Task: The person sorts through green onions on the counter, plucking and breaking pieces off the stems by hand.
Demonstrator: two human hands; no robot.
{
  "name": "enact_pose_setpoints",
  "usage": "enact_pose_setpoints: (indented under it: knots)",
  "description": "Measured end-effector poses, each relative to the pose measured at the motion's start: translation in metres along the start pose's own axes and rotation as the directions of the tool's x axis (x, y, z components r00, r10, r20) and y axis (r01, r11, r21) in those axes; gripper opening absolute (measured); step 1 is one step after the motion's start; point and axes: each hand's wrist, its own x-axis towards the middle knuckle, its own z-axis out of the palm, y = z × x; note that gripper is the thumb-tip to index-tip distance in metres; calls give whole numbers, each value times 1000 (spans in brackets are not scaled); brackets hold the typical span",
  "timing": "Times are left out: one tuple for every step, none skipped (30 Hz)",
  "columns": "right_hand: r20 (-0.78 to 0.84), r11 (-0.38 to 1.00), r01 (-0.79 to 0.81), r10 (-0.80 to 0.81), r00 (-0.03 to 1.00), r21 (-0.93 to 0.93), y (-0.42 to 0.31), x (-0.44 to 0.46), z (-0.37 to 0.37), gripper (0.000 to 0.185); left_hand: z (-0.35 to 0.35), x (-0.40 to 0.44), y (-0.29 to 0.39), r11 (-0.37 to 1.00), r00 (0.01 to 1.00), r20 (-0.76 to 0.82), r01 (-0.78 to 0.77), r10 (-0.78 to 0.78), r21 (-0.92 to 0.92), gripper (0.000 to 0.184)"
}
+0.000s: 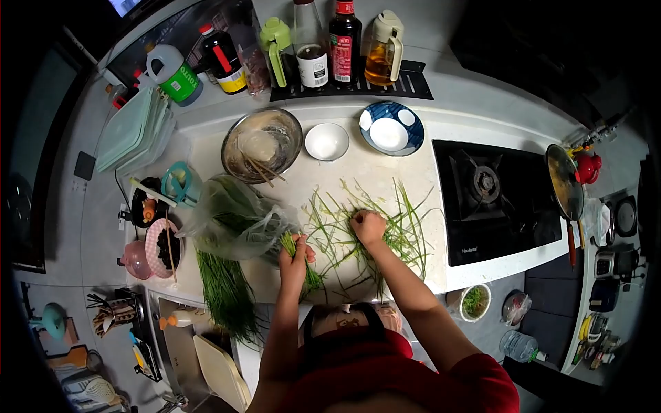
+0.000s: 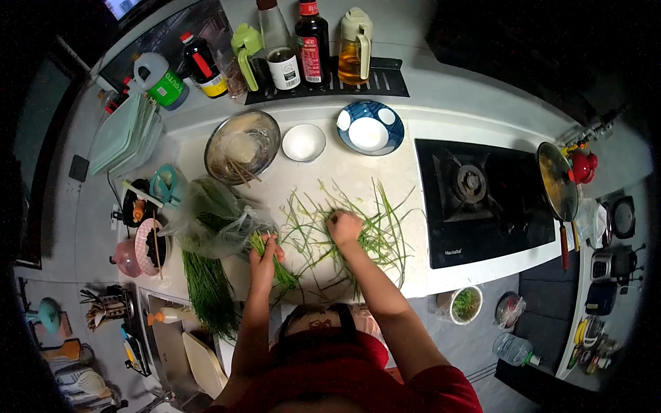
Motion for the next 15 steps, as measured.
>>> enact_pose_setpoints:
  knots:
    - [47, 989, -57, 51, 998, 137, -3, -1, -4, 15, 0, 1, 0, 1000, 1000, -4, 0, 0, 10, 18]
    - [101, 956, -119, 95, 990, 268, -6, -4, -9, 13, 0, 2, -1, 1000, 1000, 5, 3, -3, 11, 17]
    - [160, 902, -185, 132, 978, 390, -9, -7, -13, 12, -1, 4, -4, 1000, 1000, 16, 5, -6, 13, 17]
    - [166, 814, -194, 122, 979, 547, -8, -12, -9, 10, -1, 6, -6, 1000, 1000, 27, 8, -9, 15, 17]
    - [171, 700, -199, 111, 979, 686, -5, -17, -3, 9, 0, 8, -10, 997, 1000, 4, -11, 11, 80, 17]
    - [174, 563, -199, 99, 980, 802, -5, -19, 0, 7, 2, 10, -15, 989, 999, -17, -29, 31, 144, 17]
    - [213, 573, -219, 79, 974, 790, -20, -23, -26, 4, 6, 11, -15, 977, 998, -37, -45, 54, 209, 17]
    - [202, 543, -190, 38, 979, 818, -27, -26, -38, 5, 11, 11, -15, 974, 994, -46, -83, 95, 209, 18]
    - [188, 510, -161, -2, 982, 845, -32, -30, -46, 6, 20, 11, -11, 970, 989, -55, -122, 136, 210, 18]
    - [172, 474, -132, -41, 984, 870, -38, -34, -56, 6, 28, 11, -4, 964, 982, -63, -161, 178, 212, 19]
    - [229, 431, -179, -65, 971, 884, -44, -38, -67, 10, 33, 10, 6, 963, 990, -31, -129, 140, 237, 21]
    - [235, 423, -179, -82, 969, 888, -49, -41, -76, 10, 38, 10, 12, 966, 993, -9, -112, 117, 233, 23]
    - [240, 415, -180, -98, 966, 892, -53, -46, -82, 10, 43, 11, 15, 969, 996, 14, -94, 93, 230, 24]
    - [245, 407, -181, -112, 963, 895, -54, -49, -86, 11, 46, 11, 17, 971, 997, 38, -76, 69, 228, 26]
    - [250, 441, -155, -165, 954, 884, -51, -49, -87, 11, 48, 11, 19, 968, 999, 13, -47, 45, 246, 29]
